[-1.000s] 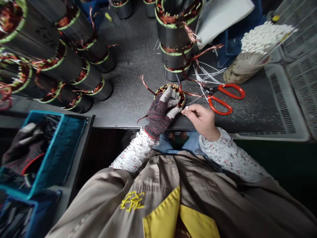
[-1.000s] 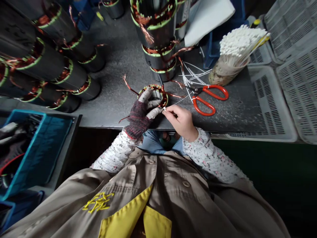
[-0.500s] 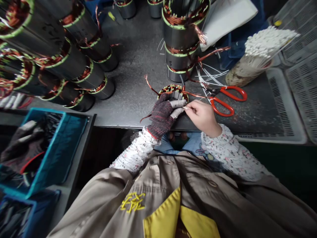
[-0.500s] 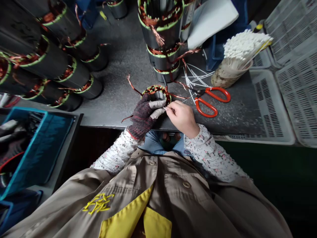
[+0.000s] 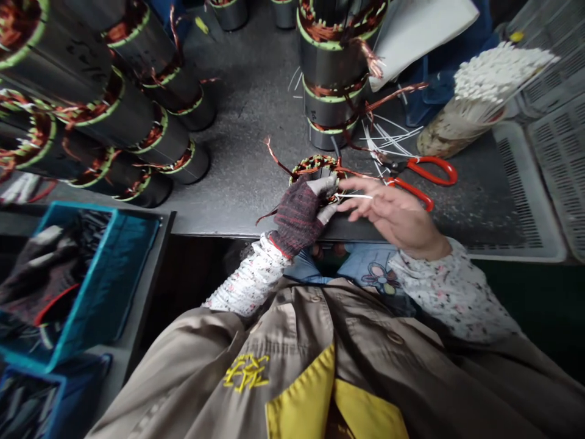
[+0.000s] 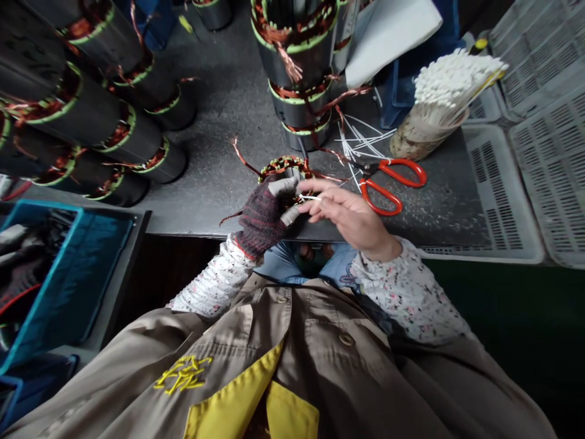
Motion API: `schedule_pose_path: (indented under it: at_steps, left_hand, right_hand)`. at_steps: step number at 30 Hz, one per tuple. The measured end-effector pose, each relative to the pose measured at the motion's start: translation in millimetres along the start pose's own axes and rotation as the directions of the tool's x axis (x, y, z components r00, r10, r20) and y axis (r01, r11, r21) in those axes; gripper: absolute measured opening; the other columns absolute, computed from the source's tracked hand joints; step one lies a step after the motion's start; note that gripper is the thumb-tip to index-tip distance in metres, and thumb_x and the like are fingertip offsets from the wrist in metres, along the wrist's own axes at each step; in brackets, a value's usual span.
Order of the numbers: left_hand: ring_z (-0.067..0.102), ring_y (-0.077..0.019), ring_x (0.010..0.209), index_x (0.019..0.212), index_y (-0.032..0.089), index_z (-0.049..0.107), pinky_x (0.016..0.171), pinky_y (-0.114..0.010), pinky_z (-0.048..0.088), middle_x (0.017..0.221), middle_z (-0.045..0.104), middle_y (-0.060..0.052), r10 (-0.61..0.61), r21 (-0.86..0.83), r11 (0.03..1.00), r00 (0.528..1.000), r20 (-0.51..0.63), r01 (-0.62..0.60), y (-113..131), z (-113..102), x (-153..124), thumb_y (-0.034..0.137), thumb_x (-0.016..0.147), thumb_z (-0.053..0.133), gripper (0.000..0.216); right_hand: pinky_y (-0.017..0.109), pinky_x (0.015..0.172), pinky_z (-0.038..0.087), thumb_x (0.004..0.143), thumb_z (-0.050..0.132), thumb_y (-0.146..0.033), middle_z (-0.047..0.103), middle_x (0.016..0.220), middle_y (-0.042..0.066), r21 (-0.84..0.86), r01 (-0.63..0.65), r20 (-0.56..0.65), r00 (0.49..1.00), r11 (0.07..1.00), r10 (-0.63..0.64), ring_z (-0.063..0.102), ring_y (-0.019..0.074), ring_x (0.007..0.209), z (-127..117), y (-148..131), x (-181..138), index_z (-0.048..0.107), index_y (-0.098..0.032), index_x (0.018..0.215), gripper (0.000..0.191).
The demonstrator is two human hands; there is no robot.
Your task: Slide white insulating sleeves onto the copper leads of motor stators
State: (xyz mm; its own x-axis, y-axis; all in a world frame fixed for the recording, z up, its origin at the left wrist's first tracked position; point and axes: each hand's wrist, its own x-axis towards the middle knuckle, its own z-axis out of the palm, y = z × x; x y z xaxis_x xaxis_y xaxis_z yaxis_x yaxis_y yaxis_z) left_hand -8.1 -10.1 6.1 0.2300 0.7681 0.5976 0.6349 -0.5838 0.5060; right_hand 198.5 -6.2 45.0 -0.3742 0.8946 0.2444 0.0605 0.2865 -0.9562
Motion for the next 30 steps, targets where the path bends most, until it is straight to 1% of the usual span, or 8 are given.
schedule_pose_path:
  at_steps: [4, 10, 15, 18, 20, 23, 26, 30]
  left_hand:
    - [0.068, -0.0216, 0.124, 0.146, 0.017, 0.044, 0.109, -0.04, 0.056, 0.139, 0.065, -0.014, -0.059, -0.016, 0.998, 0.998, 0.029, 0.059, 0.1, 2.5, -1.5, 0.038, 0.104, 0.058, 0.049]
    - [0.061, -0.0251, 0.134, 0.146, 0.018, 0.041, 0.115, -0.046, 0.053, 0.137, 0.065, -0.015, -0.114, 0.049, 0.992, 0.993, 0.042, 0.112, 18.7, 19.2, -3.8, 0.037, 0.104, 0.056, 0.048]
    - [0.056, -0.0268, 0.141, 0.154, 0.019, 0.027, 0.118, -0.046, 0.051, 0.147, 0.057, -0.018, -0.093, 0.041, 0.995, 0.994, -0.058, 0.095, 30.4, 19.1, -12.5, 0.047, 0.105, 0.05, 0.06]
    - [0.053, -0.0275, 0.145, 0.159, 0.021, 0.022, 0.123, -0.049, 0.046, 0.149, 0.056, -0.016, -0.01, 0.138, 0.99, 1.0, 0.019, 0.007, 33.0, -3.4, -15.8, 0.046, 0.106, 0.047, 0.064]
    - [0.056, -0.031, 0.142, 0.157, 0.019, 0.031, 0.124, -0.055, 0.043, 0.144, 0.062, -0.016, 0.052, 0.307, 0.948, 0.991, 0.122, -0.087, 32.4, -21.7, -15.2, 0.035, 0.106, 0.048, 0.057]
    - [0.072, -0.0295, 0.115, 0.152, 0.014, 0.044, 0.099, -0.048, 0.059, 0.117, 0.075, -0.015, 0.049, 0.407, 0.892, 0.938, 0.344, -0.196, 22.9, -43.7, -7.0, 0.021, 0.105, 0.043, 0.048]
    - [0.076, -0.0261, 0.092, 0.145, 0.015, 0.055, 0.072, -0.037, 0.061, 0.106, 0.078, -0.012, 0.126, 0.269, 0.917, 0.856, 0.502, -0.293, 1.1, -56.7, 9.8, 0.027, 0.105, 0.04, 0.044]
    - [0.073, -0.0235, 0.11, 0.13, 0.02, 0.065, 0.094, -0.039, 0.062, 0.125, 0.075, -0.01, 0.282, -0.022, 0.94, 0.742, 0.607, -0.34, -29.3, -64.0, 36.1, 0.035, 0.106, 0.043, 0.036]
  right_hand:
    - [0.033, 0.06, 0.047, 0.093, 0.066, -0.051, 0.057, 0.063, 0.001, 0.246, -0.155, -0.006, 0.987, 0.957, 0.161, 0.055, 0.016, 0.062, -1.5, -5.7, -10.8, 0.056, -0.022, 0.064, 0.041]
    - [0.039, 0.069, 0.053, 0.095, 0.059, -0.042, 0.053, 0.064, 0.001, 0.301, 0.043, -0.222, 0.975, 0.953, 0.026, 0.057, 0.0184, 0.066, 10.9, -3.1, 31.3, 0.05, -0.025, 0.066, 0.035]
    - [0.042, 0.081, 0.056, 0.103, 0.033, -0.062, 0.068, 0.092, 0.006, -0.044, 0.079, -0.344, 0.935, 0.996, -0.09, 0.066, 0.0208, 0.086, 35.1, 30.6, 54.5, 0.056, -0.025, 0.081, 0.049]
    - [0.055, 0.103, 0.049, 0.096, 0.055, -0.061, 0.071, 0.118, 0.008, -0.415, 0.197, -0.241, 0.918, 0.888, -0.316, 0.062, 0.0301, 0.115, 34.2, 43.6, 26.3, 0.065, -0.025, 0.084, 0.039]
    - [0.062, 0.108, 0.044, 0.087, 0.072, -0.051, 0.073, 0.114, 0.008, -0.57, 0.234, -0.126, 0.922, 0.788, -0.365, 0.058, 0.0355, 0.122, 30.8, 52.1, 9.1, 0.07, -0.027, 0.087, 0.025]
    - [0.061, 0.105, 0.046, 0.083, 0.08, -0.036, 0.074, 0.096, 0.005, -0.577, 0.297, -0.055, 0.915, 0.76, -0.399, 0.058, 0.0346, 0.117, 26.0, 66.4, 2.4, 0.073, -0.03, 0.089, 0.011]
    - [0.058, 0.103, 0.048, 0.081, 0.082, -0.032, 0.072, 0.088, 0.003, -0.474, 0.363, -0.022, 0.906, 0.803, -0.422, 0.06, 0.0313, 0.111, 17.9, 75.9, 11.1, 0.073, -0.03, 0.082, 0.009]
    - [0.058, 0.105, 0.047, 0.078, 0.085, -0.035, 0.071, 0.085, 0.002, -0.4, 0.321, 0.047, 0.943, 0.859, -0.331, 0.062, 0.0296, 0.108, 1.1, 78.3, 20.5, 0.071, -0.029, 0.076, 0.015]
